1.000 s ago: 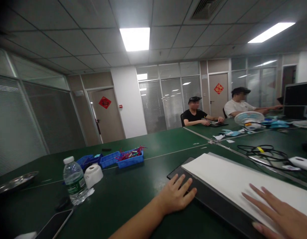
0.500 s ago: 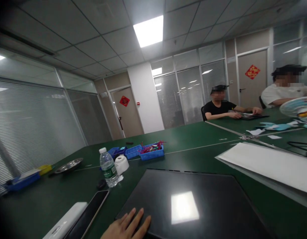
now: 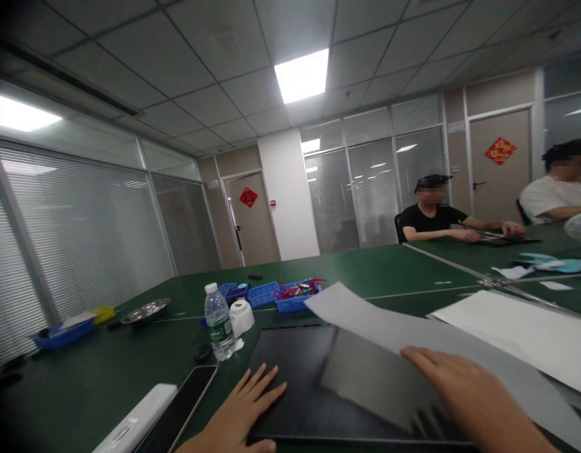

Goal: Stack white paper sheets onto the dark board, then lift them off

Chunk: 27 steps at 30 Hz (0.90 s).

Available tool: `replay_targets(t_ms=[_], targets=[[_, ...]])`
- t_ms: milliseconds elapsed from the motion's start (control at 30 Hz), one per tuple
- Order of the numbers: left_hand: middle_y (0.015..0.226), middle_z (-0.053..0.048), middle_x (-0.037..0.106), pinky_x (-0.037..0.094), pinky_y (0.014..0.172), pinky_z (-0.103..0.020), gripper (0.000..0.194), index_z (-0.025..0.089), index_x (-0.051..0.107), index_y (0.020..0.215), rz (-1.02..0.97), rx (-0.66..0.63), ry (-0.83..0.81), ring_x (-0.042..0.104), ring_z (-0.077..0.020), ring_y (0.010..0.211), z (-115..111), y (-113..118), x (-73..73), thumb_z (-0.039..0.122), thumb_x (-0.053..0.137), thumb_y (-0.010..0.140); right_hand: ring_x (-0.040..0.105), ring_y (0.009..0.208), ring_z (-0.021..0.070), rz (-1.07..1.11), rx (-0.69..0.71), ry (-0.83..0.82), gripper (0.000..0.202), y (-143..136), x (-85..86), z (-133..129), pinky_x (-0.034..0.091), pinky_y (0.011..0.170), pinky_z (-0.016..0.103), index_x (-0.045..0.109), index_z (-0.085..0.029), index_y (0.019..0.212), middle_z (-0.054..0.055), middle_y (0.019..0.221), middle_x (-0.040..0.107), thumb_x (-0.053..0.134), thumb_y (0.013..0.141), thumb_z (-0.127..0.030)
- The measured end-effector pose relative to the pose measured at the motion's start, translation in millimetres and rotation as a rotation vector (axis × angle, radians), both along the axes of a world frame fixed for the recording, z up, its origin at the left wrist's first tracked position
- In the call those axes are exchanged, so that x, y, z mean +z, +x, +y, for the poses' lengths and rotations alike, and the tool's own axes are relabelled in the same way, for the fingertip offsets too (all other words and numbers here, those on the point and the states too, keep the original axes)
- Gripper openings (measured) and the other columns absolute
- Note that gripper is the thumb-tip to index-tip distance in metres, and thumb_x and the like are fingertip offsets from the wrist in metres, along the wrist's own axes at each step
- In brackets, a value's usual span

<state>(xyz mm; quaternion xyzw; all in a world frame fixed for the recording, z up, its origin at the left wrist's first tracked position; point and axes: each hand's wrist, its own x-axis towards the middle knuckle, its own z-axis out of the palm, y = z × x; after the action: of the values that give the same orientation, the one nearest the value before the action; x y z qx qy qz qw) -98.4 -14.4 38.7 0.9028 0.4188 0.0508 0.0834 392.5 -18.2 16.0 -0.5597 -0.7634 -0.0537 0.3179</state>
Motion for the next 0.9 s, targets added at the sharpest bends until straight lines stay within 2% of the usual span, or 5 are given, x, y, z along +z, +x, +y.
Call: replay_targets(t_ms=[167,333,500,700,900], targets=[[0.175,-0.008,0.021,0.021,0.127,-0.066,0.086,0.034,0.012,0.171,-0.257,0.149,0.091,0.019,-0.0383,0.16,23.2,-18.5,-47.7,0.073,0.047,0.103,0.07,0.118,0.0261,-0.077,0.198,-0.102,0.044,-56.8,-41.2,16.1,0.059,0.102,0.046,0.074,-0.049,0.124,-0.007,0.132,0.068,0.045,0.095,-0.032],[0.175,-0.009,0.024,0.031,0.124,-0.066,0.065,0.032,0.009,0.171,-0.402,0.419,0.108,0.021,-0.0356,0.16,38.0,-37.0,-76.8,0.053,0.031,0.114,0.065,0.125,0.0247,-0.03,0.266,-0.084,0.035,-58.9,-58.5,14.4,0.056,0.106,0.04,0.072,-0.048,0.127,-0.004,0.137,0.067,0.052,0.098,-0.045],[0.175,-0.01,0.024,0.025,0.122,-0.072,0.093,0.033,0.038,0.165,-0.249,0.254,-0.009,0.013,-0.0458,0.159,29.4,-27.5,-55.3,0.044,0.085,0.085,0.062,0.131,0.0251,-0.068,0.327,-0.269,0.037,-59.6,-35.3,8.1,0.051,0.112,0.041,0.069,-0.048,0.132,-0.004,0.144,0.062,0.057,0.097,-0.051],[0.171,-0.007,0.036,0.026,0.122,-0.072,0.068,0.036,0.055,0.154,-0.169,0.216,-0.089,0.017,-0.0431,0.159,18.2,-24.1,-28.8,0.048,0.077,0.091,0.049,0.144,0.0336,-0.101,-0.08,-0.182,0.06,-12.3,-48.9,32.2,0.038,0.121,0.061,0.062,-0.036,0.145,0.004,0.16,0.047,0.043,0.097,-0.067],[0.162,-0.005,0.052,0.029,0.124,-0.067,0.06,0.038,0.07,0.14,-0.179,0.249,-0.097,0.028,-0.0415,0.158,17.4,-28.3,-23.3,0.053,0.084,0.083,0.069,0.118,0.038,0.009,-0.288,-0.286,0.077,41.9,-69.0,52.1,0.055,0.104,0.062,0.073,-0.023,0.132,0.017,0.141,0.065,0.045,0.089,-0.081]])
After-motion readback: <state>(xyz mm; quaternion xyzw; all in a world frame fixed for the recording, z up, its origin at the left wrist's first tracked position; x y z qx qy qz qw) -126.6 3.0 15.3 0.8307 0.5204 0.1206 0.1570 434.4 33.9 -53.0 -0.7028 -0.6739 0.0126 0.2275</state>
